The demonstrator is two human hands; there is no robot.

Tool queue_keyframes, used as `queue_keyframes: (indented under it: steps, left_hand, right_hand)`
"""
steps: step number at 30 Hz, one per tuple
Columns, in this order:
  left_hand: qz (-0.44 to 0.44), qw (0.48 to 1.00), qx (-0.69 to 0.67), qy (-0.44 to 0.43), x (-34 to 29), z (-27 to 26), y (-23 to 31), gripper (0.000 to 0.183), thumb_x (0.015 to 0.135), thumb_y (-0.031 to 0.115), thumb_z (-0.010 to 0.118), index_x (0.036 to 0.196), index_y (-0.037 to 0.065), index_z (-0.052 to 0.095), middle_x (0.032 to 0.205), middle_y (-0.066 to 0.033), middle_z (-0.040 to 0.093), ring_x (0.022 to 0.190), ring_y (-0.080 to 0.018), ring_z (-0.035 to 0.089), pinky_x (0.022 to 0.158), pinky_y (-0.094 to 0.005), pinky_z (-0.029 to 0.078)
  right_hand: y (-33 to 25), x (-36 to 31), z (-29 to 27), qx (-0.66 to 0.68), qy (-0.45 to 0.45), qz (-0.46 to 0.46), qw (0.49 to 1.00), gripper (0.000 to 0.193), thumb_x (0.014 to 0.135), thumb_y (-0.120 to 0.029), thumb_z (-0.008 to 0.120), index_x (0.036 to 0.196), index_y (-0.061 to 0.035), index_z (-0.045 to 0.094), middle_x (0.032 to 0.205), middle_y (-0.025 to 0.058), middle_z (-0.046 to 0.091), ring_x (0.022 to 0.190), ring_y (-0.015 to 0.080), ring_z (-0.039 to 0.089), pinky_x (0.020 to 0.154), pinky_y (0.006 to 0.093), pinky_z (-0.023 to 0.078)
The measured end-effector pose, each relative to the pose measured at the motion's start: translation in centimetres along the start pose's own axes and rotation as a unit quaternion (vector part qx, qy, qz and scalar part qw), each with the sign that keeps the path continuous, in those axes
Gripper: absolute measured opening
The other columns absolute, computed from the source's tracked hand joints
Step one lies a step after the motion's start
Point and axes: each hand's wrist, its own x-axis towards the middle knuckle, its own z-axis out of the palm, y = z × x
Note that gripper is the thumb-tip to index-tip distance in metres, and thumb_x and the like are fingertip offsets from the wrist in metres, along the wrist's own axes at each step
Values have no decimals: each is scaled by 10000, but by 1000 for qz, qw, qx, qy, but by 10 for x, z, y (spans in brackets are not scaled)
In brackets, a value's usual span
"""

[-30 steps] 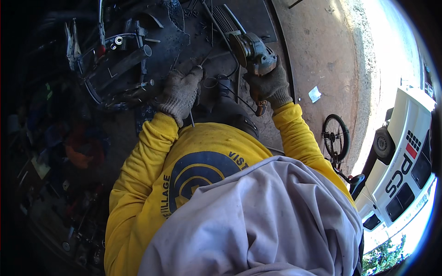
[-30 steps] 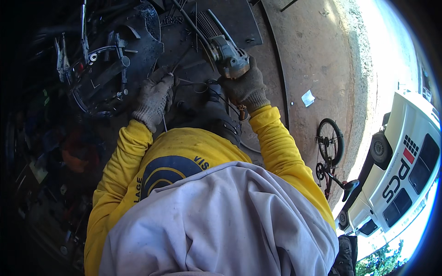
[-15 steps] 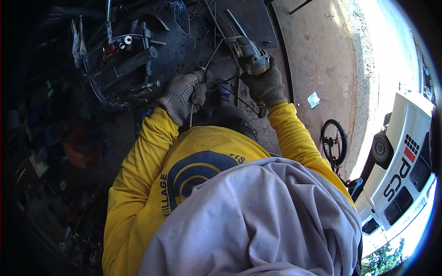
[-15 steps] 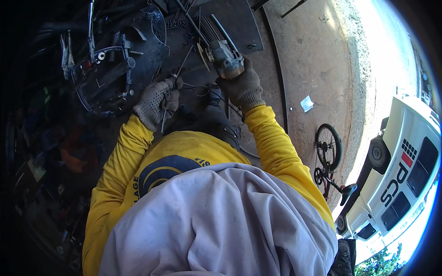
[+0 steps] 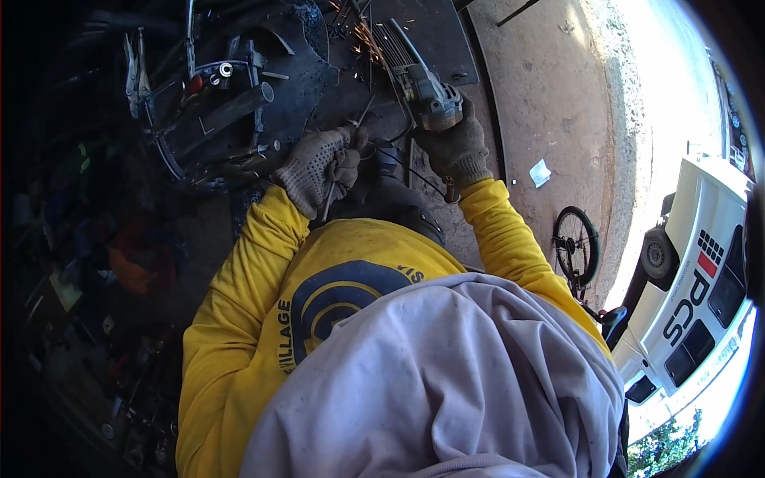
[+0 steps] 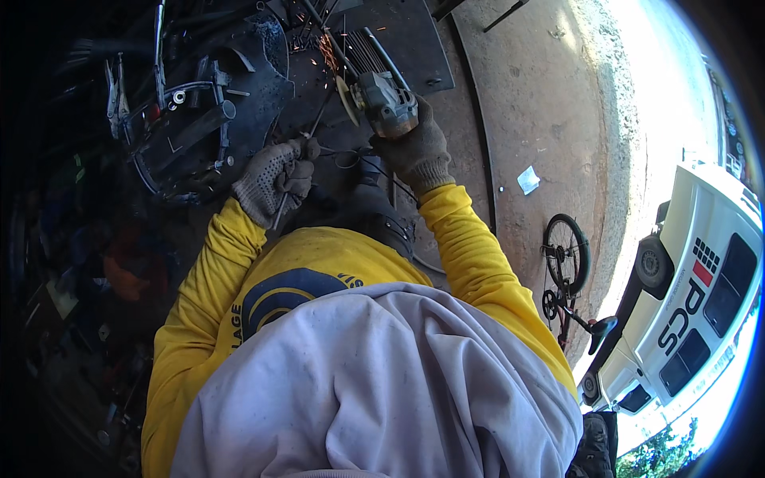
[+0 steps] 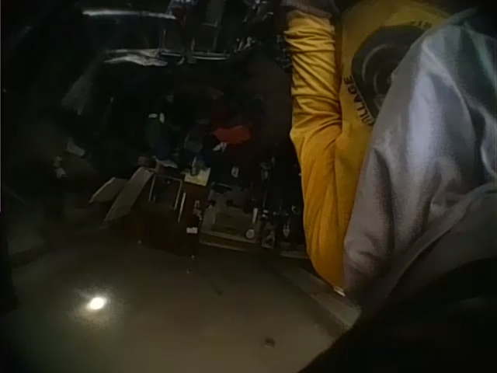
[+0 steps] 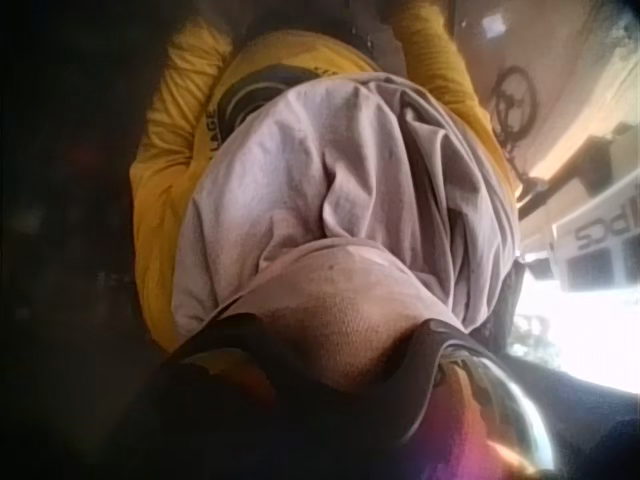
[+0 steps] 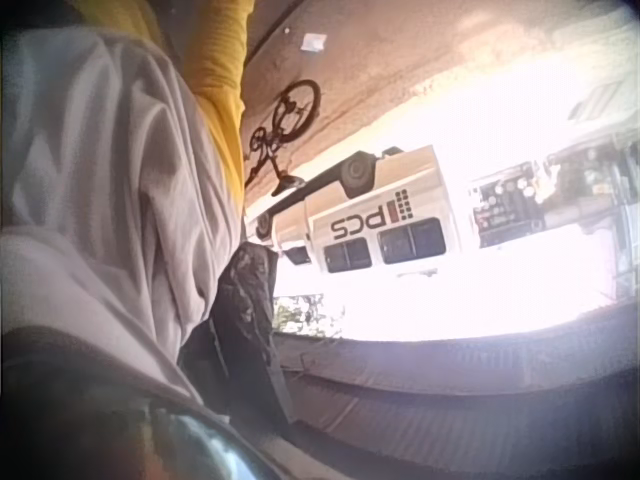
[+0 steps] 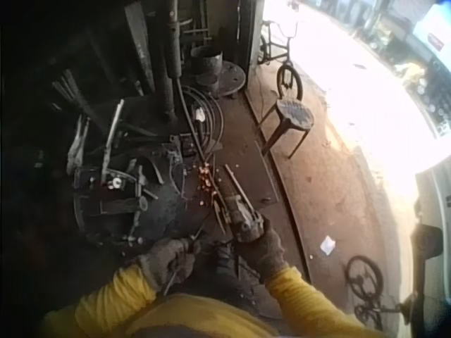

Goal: The person assembles and welds a metal frame by positioning rods and plates, securing them with clamps, and using a welding torch to join the pieces before grinding the welds with an angle grinder.

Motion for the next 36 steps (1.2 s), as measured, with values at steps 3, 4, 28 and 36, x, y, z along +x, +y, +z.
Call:
queue_keyframes:
  steps: [3, 4, 28, 36]
  left_hand:
    - [23, 998, 31, 42, 0, 1, 0, 281, 1060, 202, 420, 1091, -7, 605, 637, 8, 502, 435, -75, 360, 420, -228, 309]
    - [23, 998, 32, 42, 0, 0, 1, 281, 1060, 202, 420, 1091, -7, 605, 637, 8, 502, 435, -75, 360, 420, -228, 309]
    - [320, 743, 542, 228, 4, 31, -13, 311, 951, 185, 586, 1203, 34, 686, 1086, -149, 733, 969, -258, 698, 882, -362, 525]
    - [542, 388, 703, 248, 6, 16, -8, 249, 942, 208, 647, 1153, 92, 710, 1021, -159, 727, 899, -363, 708, 792, -414, 573]
  right_hand:
    - [3, -1, -1, 18, -1, 7, 1000, 954, 691, -293, 868, 1460, -42, 363, 1290, 244, 625, 1198, 400, 620, 1020, 451, 504]
    - [5, -1, -1, 41, -2, 5, 999, 948, 694, -297, 864, 1459, -42, 365, 1291, 244, 625, 1199, 400, 620, 1019, 451, 504]
    - [1, -4, -3, 12, 11, 35, 999, 960, 683, -306, 871, 1463, -53, 372, 1297, 236, 624, 1198, 402, 617, 1022, 452, 506]
    - [18, -6, -2, 47, 19, 26, 998, 902, 682, -300, 872, 1420, -43, 421, 1249, 228, 654, 1162, 386, 644, 993, 446, 520]
